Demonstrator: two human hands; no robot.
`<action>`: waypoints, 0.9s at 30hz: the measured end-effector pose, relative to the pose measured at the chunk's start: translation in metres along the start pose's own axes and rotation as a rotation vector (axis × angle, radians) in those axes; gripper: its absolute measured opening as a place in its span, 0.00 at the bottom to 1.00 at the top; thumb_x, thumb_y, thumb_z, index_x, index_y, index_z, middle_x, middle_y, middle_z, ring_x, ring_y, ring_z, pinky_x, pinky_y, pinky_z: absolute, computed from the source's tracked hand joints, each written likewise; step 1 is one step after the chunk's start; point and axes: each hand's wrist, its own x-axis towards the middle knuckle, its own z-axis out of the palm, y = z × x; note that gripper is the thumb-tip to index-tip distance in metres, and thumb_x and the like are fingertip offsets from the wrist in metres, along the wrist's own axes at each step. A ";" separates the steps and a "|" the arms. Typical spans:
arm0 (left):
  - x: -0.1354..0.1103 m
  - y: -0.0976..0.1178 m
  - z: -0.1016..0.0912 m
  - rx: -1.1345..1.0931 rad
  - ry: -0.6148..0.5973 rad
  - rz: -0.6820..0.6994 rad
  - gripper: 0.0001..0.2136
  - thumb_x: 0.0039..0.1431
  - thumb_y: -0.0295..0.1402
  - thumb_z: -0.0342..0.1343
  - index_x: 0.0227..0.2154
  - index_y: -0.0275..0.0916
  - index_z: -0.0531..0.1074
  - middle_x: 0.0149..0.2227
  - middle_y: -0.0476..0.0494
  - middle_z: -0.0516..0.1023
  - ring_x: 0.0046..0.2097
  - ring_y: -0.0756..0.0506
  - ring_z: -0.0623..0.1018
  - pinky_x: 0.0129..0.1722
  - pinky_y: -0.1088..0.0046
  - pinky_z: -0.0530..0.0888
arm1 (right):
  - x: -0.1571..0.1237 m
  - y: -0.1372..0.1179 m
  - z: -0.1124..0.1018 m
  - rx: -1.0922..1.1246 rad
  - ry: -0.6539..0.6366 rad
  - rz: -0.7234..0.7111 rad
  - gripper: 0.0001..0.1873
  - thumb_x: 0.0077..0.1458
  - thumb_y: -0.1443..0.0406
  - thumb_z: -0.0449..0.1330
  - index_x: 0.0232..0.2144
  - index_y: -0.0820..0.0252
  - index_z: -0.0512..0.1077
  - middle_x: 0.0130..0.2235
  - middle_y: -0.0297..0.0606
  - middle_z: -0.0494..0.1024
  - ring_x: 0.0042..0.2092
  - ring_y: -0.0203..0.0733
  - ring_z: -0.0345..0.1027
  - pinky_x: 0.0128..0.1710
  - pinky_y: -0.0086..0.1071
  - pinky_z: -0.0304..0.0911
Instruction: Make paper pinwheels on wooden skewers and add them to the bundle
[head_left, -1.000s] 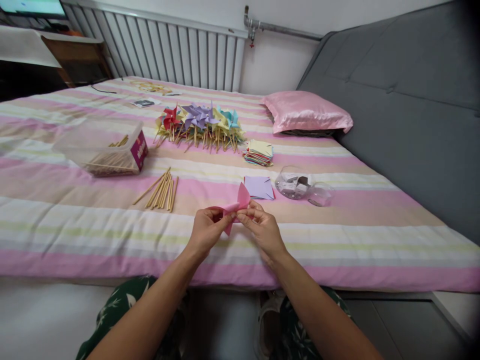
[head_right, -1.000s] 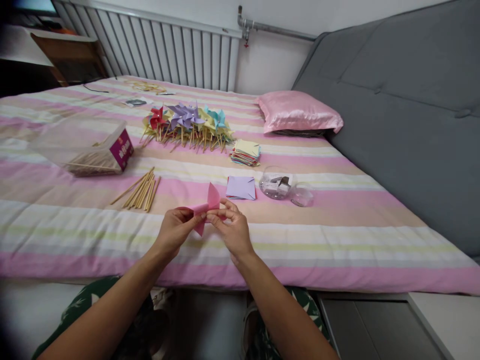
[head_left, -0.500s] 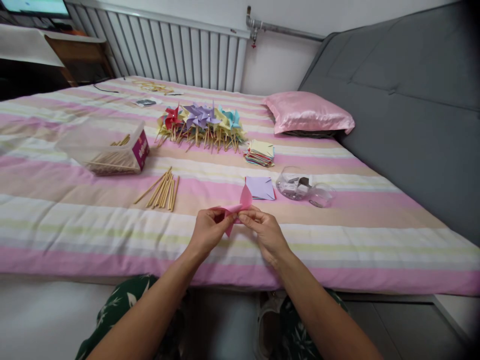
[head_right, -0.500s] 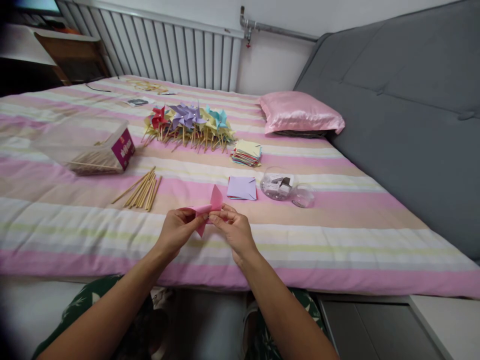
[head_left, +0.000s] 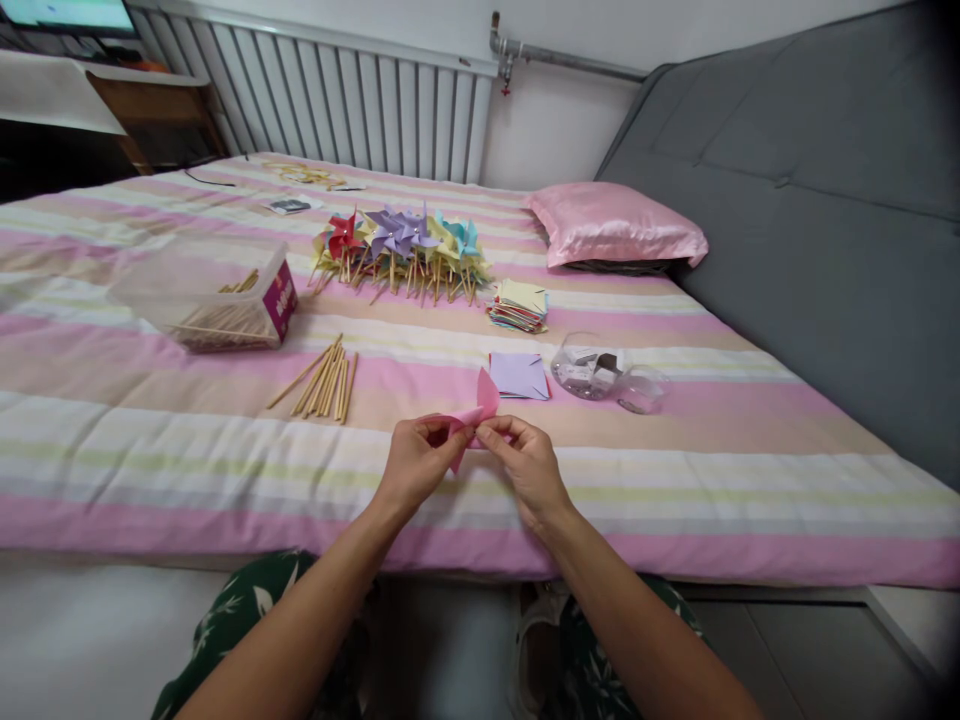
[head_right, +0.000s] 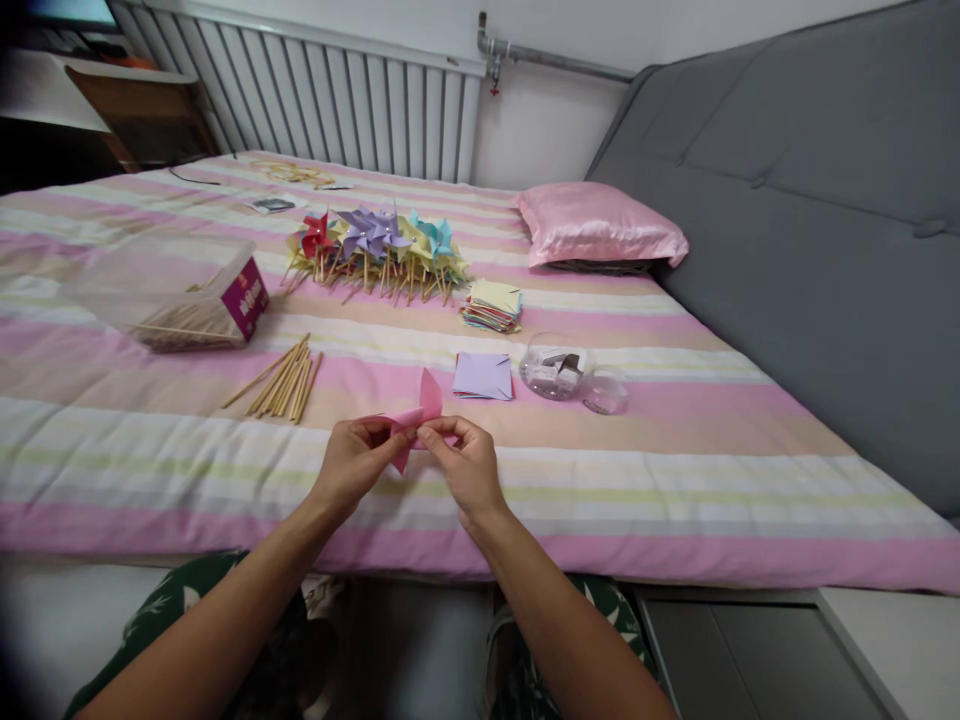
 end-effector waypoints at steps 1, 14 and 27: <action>0.000 0.000 0.000 -0.003 0.000 0.003 0.09 0.42 0.34 0.62 0.16 0.34 0.72 0.15 0.51 0.69 0.19 0.53 0.66 0.19 0.79 0.62 | 0.000 0.001 0.000 -0.002 0.002 -0.008 0.10 0.42 0.60 0.66 0.26 0.60 0.72 0.28 0.33 0.75 0.31 0.36 0.68 0.35 0.31 0.64; 0.000 -0.001 -0.002 0.059 -0.017 0.050 0.10 0.44 0.35 0.60 0.15 0.35 0.71 0.15 0.50 0.68 0.19 0.52 0.66 0.20 0.78 0.63 | 0.003 0.001 -0.002 0.001 -0.103 -0.049 0.14 0.45 0.59 0.65 0.35 0.59 0.74 0.37 0.39 0.78 0.39 0.42 0.72 0.45 0.38 0.66; -0.004 0.002 0.000 0.169 0.039 0.163 0.06 0.46 0.33 0.60 0.21 0.36 0.76 0.21 0.46 0.75 0.24 0.50 0.72 0.24 0.78 0.67 | 0.002 0.000 -0.001 -0.008 -0.103 -0.030 0.10 0.46 0.59 0.65 0.30 0.60 0.76 0.33 0.36 0.79 0.35 0.41 0.72 0.41 0.36 0.67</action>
